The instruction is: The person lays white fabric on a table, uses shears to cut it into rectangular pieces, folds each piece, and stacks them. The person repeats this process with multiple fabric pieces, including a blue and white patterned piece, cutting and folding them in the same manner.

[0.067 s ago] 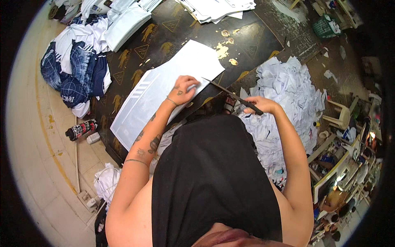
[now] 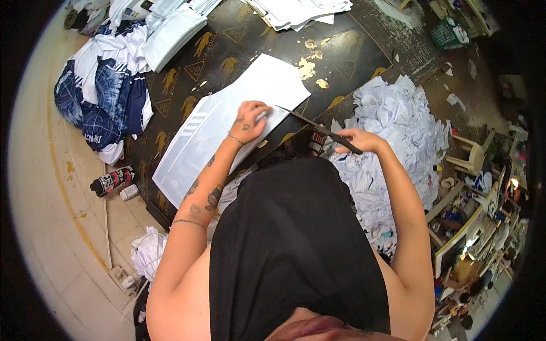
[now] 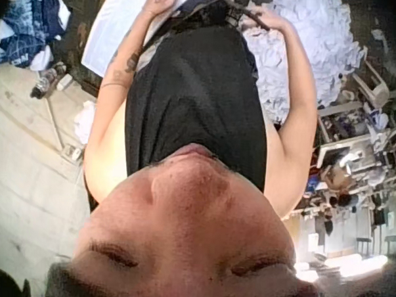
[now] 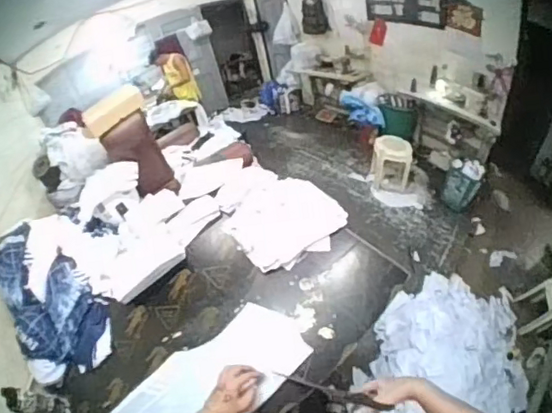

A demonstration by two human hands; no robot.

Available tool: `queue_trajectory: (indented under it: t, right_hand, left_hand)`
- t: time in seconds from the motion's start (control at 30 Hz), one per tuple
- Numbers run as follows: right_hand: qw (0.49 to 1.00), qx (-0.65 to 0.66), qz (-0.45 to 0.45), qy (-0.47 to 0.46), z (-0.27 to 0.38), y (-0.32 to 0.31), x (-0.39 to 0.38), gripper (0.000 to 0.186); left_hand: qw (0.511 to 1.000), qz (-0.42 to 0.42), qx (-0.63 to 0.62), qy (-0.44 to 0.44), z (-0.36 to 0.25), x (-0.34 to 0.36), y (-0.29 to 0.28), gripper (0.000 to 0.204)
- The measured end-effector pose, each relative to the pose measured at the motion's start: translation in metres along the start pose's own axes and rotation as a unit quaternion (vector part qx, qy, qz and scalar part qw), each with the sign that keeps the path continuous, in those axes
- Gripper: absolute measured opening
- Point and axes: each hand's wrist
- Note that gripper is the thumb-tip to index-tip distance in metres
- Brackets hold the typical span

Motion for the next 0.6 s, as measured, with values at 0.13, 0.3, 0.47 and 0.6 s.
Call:
queue_trajectory:
  t: [0.13,0.3,0.47,0.6]
  right_hand:
    - [0.998,-0.023,-0.052,-0.01,0.018,0.02,0.009,0.08]
    - [0.98,-0.018,-0.194,0.034,0.021,0.077,0.008,0.095]
    - [0.933,0.083,-0.345,0.057,0.032,0.196,0.035,0.095]
    - [0.887,0.181,-0.419,0.071,0.049,0.264,0.079,0.086]
  left_hand:
    - [0.998,-0.014,0.048,0.033,0.014,-0.01,-0.008,0.047]
    - [0.991,-0.014,0.094,0.092,0.028,-0.009,-0.004,0.074]
    - [0.99,-0.016,0.099,0.095,0.033,-0.01,0.003,0.078]
    - [0.99,-0.01,0.107,0.097,0.036,-0.011,0.003,0.081]
Point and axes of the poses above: each hand's wrist, its own x-axis towards the middle knuckle, its own y-axis out of the palm, z = x × y, and after that the axes turned 8 degrees about x, right-handed
